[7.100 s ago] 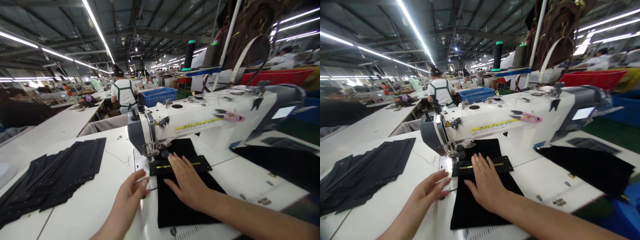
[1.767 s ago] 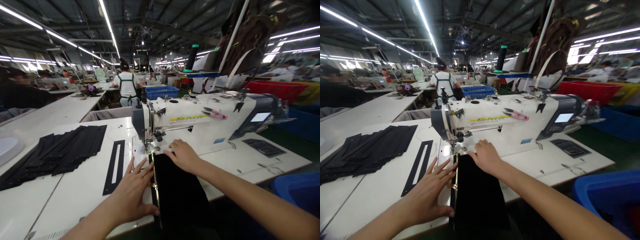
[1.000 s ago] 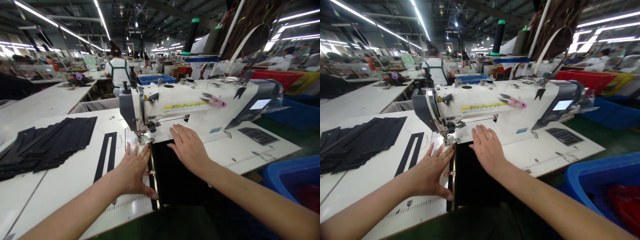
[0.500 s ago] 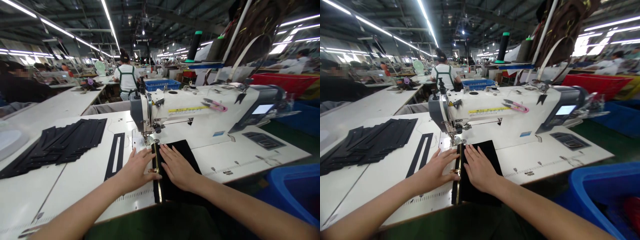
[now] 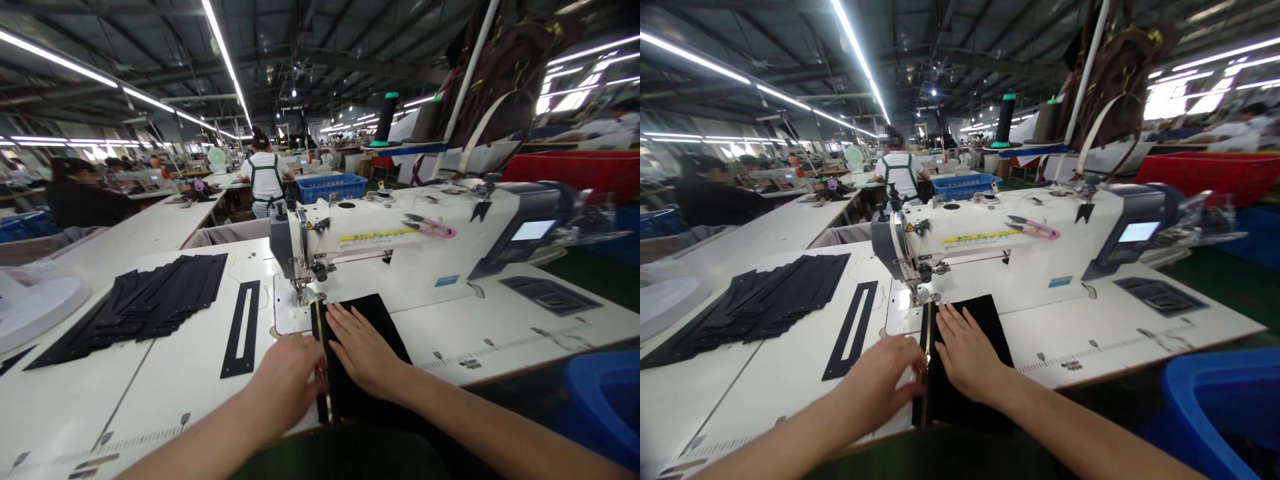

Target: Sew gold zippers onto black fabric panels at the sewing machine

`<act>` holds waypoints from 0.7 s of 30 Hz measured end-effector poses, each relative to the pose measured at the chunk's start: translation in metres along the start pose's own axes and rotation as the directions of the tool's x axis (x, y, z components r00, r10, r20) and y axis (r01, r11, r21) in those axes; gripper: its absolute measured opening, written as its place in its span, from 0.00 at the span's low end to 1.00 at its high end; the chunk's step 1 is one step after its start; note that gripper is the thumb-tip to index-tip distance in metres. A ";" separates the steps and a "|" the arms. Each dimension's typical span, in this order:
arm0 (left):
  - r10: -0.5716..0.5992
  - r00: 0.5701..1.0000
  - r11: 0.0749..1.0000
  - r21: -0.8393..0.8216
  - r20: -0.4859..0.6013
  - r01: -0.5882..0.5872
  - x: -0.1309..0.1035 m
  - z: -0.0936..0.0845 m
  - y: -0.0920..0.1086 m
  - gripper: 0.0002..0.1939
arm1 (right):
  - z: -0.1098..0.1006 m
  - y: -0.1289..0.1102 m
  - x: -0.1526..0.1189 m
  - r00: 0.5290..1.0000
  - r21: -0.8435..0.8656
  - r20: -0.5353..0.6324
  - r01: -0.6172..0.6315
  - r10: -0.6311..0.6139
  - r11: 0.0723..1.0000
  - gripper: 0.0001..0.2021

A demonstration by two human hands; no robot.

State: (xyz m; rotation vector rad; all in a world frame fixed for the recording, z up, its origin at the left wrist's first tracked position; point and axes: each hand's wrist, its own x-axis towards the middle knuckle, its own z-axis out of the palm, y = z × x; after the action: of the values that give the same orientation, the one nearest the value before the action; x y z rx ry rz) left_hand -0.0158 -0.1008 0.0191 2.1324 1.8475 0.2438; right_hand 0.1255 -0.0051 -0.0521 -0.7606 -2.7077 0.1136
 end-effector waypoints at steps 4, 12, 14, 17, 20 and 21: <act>0.102 0.994 0.995 0.014 -0.032 -0.101 -0.022 0.000 -0.014 0.11 | -0.002 0.002 0.002 0.999 0.009 0.012 0.030 -0.030 1.000 0.24; -0.028 0.974 0.925 0.363 -0.224 0.110 -0.051 0.003 -0.112 0.28 | 0.010 0.010 0.014 0.987 0.038 0.004 0.159 -0.160 0.987 0.25; -0.036 0.979 0.930 0.351 -0.200 0.106 -0.064 0.010 -0.101 0.33 | 0.012 0.011 0.015 0.989 0.038 -0.040 0.147 -0.146 0.988 0.26; 0.012 0.986 0.933 0.356 -0.164 0.048 -0.081 0.009 -0.076 0.50 | 0.011 0.011 0.015 0.983 0.054 -0.108 0.158 -0.151 0.986 0.27; 0.061 0.995 0.922 0.387 -0.077 -0.027 -0.091 0.002 -0.067 0.53 | 0.008 0.011 0.015 0.976 0.070 -0.069 0.211 -0.206 0.975 0.25; 0.068 0.996 0.917 0.397 -0.057 -0.040 -0.093 0.001 -0.069 0.52 | 0.007 0.010 0.017 0.976 0.069 -0.050 0.216 -0.213 0.974 0.24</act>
State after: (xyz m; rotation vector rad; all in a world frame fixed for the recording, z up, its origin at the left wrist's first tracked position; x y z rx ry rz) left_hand -0.0939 -0.1843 0.0012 2.4692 2.0192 -0.0530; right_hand 0.1147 0.0118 -0.0554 -0.4399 -2.7081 0.1437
